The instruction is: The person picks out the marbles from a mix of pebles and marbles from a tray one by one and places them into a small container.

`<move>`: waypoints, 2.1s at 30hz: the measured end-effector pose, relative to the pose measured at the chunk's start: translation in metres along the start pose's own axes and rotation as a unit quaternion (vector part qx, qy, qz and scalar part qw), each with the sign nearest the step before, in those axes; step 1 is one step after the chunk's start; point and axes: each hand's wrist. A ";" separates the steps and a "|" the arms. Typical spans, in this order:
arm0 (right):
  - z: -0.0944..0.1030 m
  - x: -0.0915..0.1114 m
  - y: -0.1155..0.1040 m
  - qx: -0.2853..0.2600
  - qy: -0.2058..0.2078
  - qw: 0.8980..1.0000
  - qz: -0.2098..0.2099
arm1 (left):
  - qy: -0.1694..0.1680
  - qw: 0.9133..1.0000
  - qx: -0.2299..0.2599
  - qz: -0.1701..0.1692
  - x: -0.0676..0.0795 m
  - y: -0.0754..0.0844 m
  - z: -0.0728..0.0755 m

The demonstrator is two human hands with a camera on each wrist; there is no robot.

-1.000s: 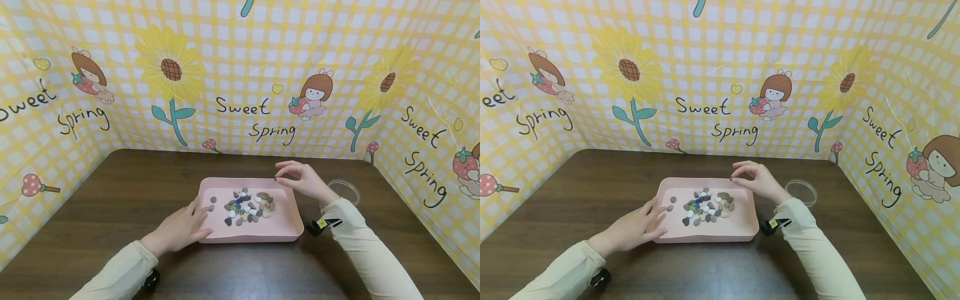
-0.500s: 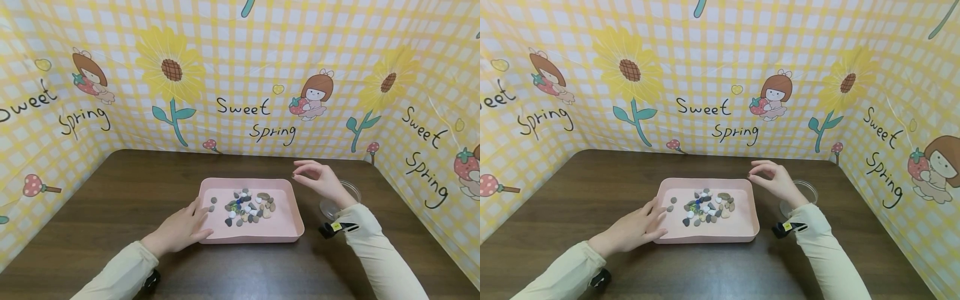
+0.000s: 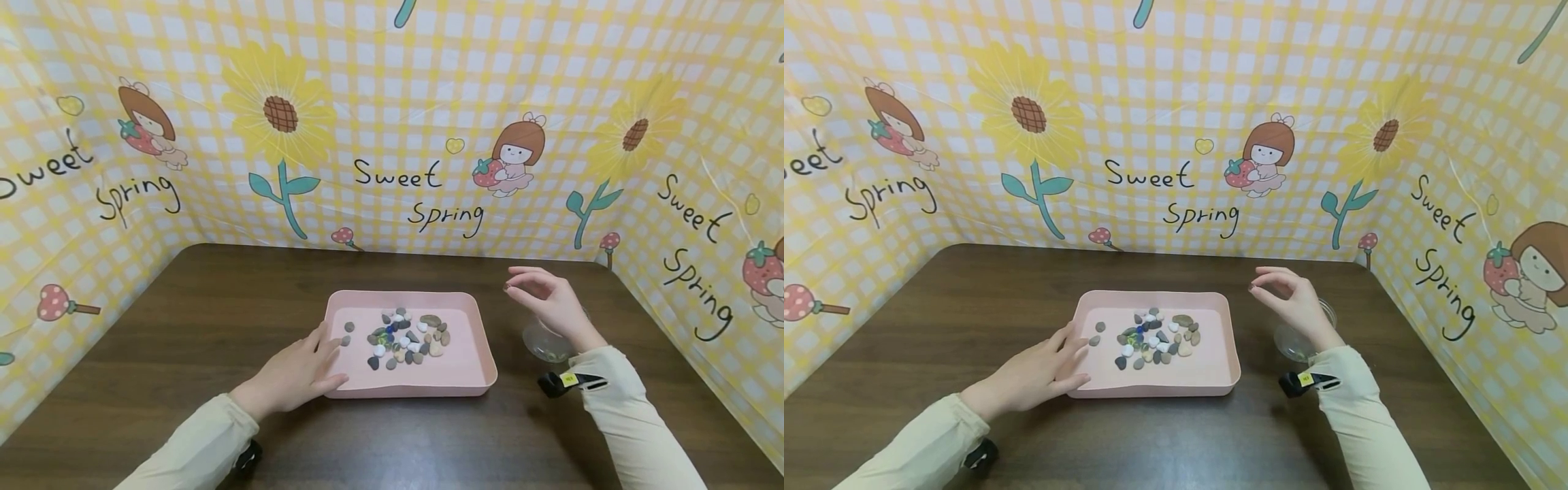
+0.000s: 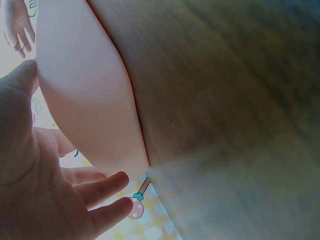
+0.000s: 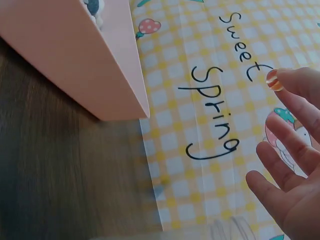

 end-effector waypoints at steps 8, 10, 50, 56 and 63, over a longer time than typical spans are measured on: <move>0.012 0.005 0.004 0.001 0.044 0.999 0.007 | 0.005 1.000 0.000 0.005 0.000 -0.001 -0.002; 0.016 0.007 0.005 0.006 0.052 0.999 0.002 | 0.005 1.000 -0.001 0.004 0.000 -0.001 -0.002; 0.047 0.025 0.034 0.115 0.164 0.979 -0.031 | 0.006 1.000 -0.004 -0.003 0.001 0.001 0.001; 0.049 0.026 0.039 0.125 0.161 0.978 -0.050 | 0.002 1.000 -0.003 -0.002 0.001 0.000 0.000; 0.051 0.027 0.039 0.139 0.145 0.976 -0.082 | -0.001 1.000 -0.001 -0.001 0.001 0.001 0.001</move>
Point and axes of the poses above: each hand's wrist, its own x-axis away from the middle knuckle, its own z-axis out of the back of the hand, y = z × x, and after that the axes turned 15 degrees about y, right-handed
